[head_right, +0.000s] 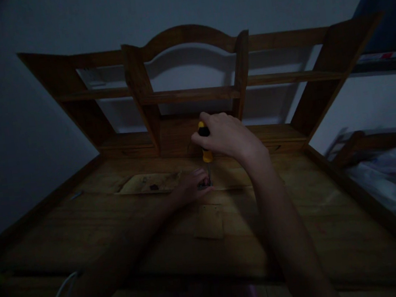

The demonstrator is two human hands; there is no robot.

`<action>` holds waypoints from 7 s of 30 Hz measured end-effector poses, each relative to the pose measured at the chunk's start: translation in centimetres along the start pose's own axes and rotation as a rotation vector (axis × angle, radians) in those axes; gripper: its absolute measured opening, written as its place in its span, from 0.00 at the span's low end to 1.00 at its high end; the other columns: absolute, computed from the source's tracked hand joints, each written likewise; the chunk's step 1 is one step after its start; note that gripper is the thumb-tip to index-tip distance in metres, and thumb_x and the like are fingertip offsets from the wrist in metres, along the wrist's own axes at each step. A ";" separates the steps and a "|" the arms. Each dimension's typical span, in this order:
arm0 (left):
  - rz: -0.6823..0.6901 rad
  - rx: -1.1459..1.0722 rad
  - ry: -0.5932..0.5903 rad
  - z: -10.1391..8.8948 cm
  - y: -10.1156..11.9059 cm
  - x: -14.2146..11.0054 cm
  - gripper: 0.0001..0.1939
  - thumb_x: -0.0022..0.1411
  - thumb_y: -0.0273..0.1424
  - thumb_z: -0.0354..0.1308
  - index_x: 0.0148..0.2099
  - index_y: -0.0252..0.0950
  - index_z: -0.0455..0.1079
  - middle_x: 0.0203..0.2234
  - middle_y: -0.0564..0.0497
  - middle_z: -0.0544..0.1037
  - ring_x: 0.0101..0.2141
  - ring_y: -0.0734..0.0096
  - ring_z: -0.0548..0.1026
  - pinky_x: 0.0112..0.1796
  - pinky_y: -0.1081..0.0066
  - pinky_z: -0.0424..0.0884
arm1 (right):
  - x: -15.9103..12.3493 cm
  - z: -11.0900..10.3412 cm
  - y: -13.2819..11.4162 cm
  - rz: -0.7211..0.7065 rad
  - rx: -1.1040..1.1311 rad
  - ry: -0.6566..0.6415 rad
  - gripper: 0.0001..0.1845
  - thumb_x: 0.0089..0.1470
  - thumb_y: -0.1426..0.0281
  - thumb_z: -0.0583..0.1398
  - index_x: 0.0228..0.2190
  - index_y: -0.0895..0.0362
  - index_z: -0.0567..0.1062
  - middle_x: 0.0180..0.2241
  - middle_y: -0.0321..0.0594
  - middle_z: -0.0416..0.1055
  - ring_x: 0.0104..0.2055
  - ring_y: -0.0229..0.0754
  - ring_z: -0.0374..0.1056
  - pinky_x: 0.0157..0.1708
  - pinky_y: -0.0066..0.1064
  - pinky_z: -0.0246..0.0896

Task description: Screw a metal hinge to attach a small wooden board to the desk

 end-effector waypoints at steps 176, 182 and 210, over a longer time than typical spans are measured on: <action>0.009 -0.005 0.009 -0.1 0.1 0.0 0.15 0.67 0.38 0.64 0.35 0.37 0.64 0.34 0.51 0.72 0.38 0.67 0.70 0.37 0.69 0.64 | 0.1 0.3 0.6 0.023 0.054 -0.033 0.17 0.64 0.61 0.53 0.47 0.58 0.73 0.41 0.51 0.79 0.43 0.53 0.75 0.42 0.37 0.62; 0.022 -0.027 0.018 -0.2 0.2 0.0 0.15 0.68 0.38 0.64 0.35 0.37 0.64 0.34 0.51 0.72 0.37 0.67 0.70 0.37 0.70 0.65 | 0.1 0.4 0.9 0.009 0.004 -0.009 0.20 0.68 0.55 0.52 0.45 0.57 0.73 0.40 0.50 0.78 0.42 0.53 0.74 0.39 0.36 0.61; 0.015 -0.025 0.017 0.0 0.0 -0.1 0.14 0.68 0.38 0.63 0.35 0.37 0.64 0.34 0.51 0.72 0.37 0.67 0.70 0.38 0.69 0.65 | 0.1 0.5 0.7 -0.035 0.120 -0.022 0.11 0.63 0.63 0.56 0.43 0.55 0.73 0.37 0.45 0.77 0.39 0.48 0.73 0.39 0.35 0.61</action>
Point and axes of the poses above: each hand's wrist, its own x-axis towards the middle knuckle, its own z-axis out of the palm, y = z × x, the point moved 10 cm from there along x, towards the middle knuckle
